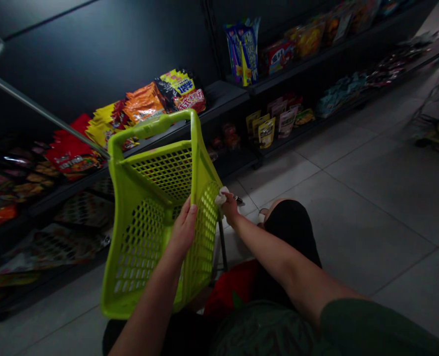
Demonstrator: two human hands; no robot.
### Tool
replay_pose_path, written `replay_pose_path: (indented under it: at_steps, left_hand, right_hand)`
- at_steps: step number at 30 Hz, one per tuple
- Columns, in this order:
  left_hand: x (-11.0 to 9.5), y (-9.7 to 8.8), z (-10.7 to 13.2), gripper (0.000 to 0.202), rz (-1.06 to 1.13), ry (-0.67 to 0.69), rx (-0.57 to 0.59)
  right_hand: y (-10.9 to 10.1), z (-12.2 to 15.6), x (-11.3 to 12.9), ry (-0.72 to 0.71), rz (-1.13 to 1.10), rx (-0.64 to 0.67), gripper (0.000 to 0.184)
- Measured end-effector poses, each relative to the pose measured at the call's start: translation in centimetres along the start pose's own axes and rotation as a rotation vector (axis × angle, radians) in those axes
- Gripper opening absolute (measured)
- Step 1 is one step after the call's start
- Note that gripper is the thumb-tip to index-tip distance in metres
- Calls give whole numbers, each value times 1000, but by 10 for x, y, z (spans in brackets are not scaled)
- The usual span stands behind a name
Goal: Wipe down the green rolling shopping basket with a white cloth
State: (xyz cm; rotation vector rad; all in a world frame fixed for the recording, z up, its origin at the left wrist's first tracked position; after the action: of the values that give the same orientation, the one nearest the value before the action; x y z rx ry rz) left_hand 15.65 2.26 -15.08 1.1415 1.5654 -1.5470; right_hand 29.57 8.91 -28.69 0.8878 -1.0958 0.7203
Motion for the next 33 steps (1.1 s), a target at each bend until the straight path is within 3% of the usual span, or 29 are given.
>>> replay_pose_path:
  at_steps: [4,6,8,10,14,16,17,19,21,23,25,27,28,31,33]
  left_hand:
    - [1,2,-2,53,19,-23,-9]
    - [-1,2,-1,55,11,-33,-17]
    - [-3,1,0,56,-7,-22,-15]
    - [-5,1,0,55,-21,-3,-8]
    - [-5,3,-2,55,-9,31,2]
    - [-4,3,-5,56,-15,39,-6]
    - [-4,4,-6,56,-21,34,-16]
    - [-4,3,-8,58,-32,12,-42]
    - [-4,3,-7,59,-40,-19,-50]
    - [-6,2,-4,58,-51,-51,-36]
    - [-7,1,-1,57,-59,-70,-22]
    - [-7,0,1,56,-54,-66,-26]
    - [-6,0,2,56,-50,-59,-32]
    - [-2,0,2,54,-31,-50,-45]
    - [0,1,2,54,-10,-55,-44]
  right_hand:
    - [-11,101,-40,138,-32,72,28]
    - [-27,154,-54,267,-67,270,30]
    - [-42,180,-51,416,-70,518,33]
    - [-48,167,-31,434,-59,571,33]
    - [-22,65,36,56,-111,152,41]
    - [-2,34,55,24,-89,127,42]
    - [4,33,56,20,-66,155,41]
    - [5,64,47,-15,-7,253,39]
    - [-10,122,26,-116,51,390,34]
    - [-32,178,6,-173,92,614,27]
    - [-51,203,-5,-192,122,833,24]
    - [-60,180,-1,-191,160,831,25]
    - [-59,153,5,-185,178,717,27]
    - [-44,48,28,-133,149,108,33]
    - [-28,-1,34,-92,107,-35,38]
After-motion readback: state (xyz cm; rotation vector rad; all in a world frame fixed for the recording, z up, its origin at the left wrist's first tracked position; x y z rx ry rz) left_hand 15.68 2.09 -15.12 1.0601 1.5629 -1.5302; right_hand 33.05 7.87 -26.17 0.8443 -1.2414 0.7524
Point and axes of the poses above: each hand's wrist, its own z-axis away from the middle knuckle, its own y-axis out of the palm, x = y × z, the point moved 1 cm from there along -z, towards the middle knuckle, and after that the axes turned 5 degrees about y, right-handed, at the moved point
